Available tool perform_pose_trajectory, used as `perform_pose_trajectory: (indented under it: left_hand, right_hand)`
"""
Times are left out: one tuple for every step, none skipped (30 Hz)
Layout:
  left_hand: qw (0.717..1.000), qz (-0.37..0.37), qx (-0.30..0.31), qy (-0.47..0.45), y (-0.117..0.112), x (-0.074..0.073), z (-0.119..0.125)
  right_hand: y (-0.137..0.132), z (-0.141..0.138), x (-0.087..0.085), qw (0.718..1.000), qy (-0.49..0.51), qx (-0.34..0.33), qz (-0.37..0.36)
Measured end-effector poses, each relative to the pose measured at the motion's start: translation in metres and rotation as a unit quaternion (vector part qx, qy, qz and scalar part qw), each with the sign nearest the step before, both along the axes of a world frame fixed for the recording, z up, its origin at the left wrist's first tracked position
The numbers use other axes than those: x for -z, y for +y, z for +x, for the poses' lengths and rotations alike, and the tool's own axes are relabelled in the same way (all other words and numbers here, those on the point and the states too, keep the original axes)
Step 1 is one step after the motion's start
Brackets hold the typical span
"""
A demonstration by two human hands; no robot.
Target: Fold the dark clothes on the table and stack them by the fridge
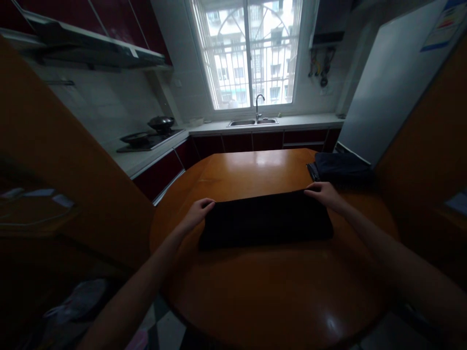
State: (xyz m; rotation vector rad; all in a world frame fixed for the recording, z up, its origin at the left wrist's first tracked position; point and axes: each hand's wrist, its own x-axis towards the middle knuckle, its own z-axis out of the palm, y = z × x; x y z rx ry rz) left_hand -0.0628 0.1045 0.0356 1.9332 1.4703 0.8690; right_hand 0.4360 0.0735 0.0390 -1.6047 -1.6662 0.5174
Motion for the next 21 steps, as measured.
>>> perform_pose_trajectory:
  left_hand:
    - [1.0,0.004,-0.001,0.018,0.01,0.007,0.003]
    - [0.999,0.011,-0.002,0.036,0.019,0.012,0.006]
    - [0.998,0.019,-0.005,0.052,0.027,0.018,0.008]
    - [0.998,0.027,-0.009,0.064,0.033,0.022,0.009]
    - [0.997,0.032,-0.012,0.074,0.038,0.025,0.01]
    - [0.996,0.036,-0.016,0.081,0.042,0.028,0.01]
    - [0.995,0.038,-0.022,0.087,0.044,0.03,0.01]
    - [0.994,0.042,-0.032,0.092,0.044,0.031,0.012]
    - [0.992,0.053,-0.047,0.1,0.043,0.031,0.014]
    - [0.989,0.072,-0.058,0.112,0.04,0.031,0.02]
    - [0.985,0.098,-0.057,0.129,0.036,0.031,0.028]
    - [0.98,0.123,-0.037,0.149,0.029,0.031,0.039]
    - [0.975,0.143,0.002,0.171,0.022,0.032,0.052]
    - [0.967,0.152,0.057,0.196,0.013,0.034,0.067]
    - [0.957,0.147,0.116,0.221,0.003,0.036,0.082]
    - [0.946,0.13,0.169,0.244,-0.008,0.04,0.095]
    - [0.934,0.111,0.208,0.266,-0.019,0.043,0.105]
    - [0.924,0.096,0.233,0.286,-0.03,0.047,0.112]
    - [0.917,0.087,0.246,0.302,-0.041,0.05,0.114]
    - [0.911,0.085,0.254,0.312,-0.052,0.052,0.111]
    - [0.907,0.086,0.261,0.318,-0.061,0.053,0.106]
  right_hand:
    - [0.012,-0.003,0.009,1.0,-0.006,0.004,-0.005]
    - [0.023,-0.005,0.017,1.0,-0.013,0.006,-0.013]
    - [0.031,-0.006,0.026,0.999,-0.022,0.008,-0.024]
    - [0.037,-0.007,0.033,0.999,-0.031,0.01,-0.036]
    - [0.041,-0.006,0.039,0.998,-0.041,0.011,-0.049]
    - [0.043,-0.006,0.044,0.996,-0.056,0.017,-0.061]
    - [0.043,-0.006,0.047,0.994,-0.079,0.031,-0.065]
    - [0.042,-0.008,0.049,0.991,-0.109,0.054,-0.056]
    - [0.038,-0.014,0.049,0.986,-0.144,0.081,-0.034]
    - [0.033,-0.023,0.049,0.978,-0.18,0.102,-0.003]
    - [0.026,-0.035,0.049,0.971,-0.212,0.108,0.031]
    - [0.018,-0.052,0.049,0.965,-0.237,0.098,0.063]
    - [0.009,-0.071,0.05,0.963,-0.251,0.055,0.079]
    - [-0.001,-0.091,0.052,0.963,-0.258,0.003,0.081]
    - [-0.011,-0.11,0.054,0.96,-0.266,-0.05,0.07]
    - [-0.021,-0.127,0.058,0.955,-0.274,-0.098,0.056]
    - [-0.032,-0.141,0.062,0.949,-0.281,-0.136,0.042]
    - [-0.044,-0.15,0.067,0.943,-0.287,-0.164,0.033]
    - [-0.055,-0.154,0.071,0.938,-0.292,-0.184,0.027]
    - [-0.066,-0.153,0.075,0.935,-0.295,-0.195,0.026]
    - [-0.076,-0.149,0.078,0.933,-0.296,-0.201,0.027]
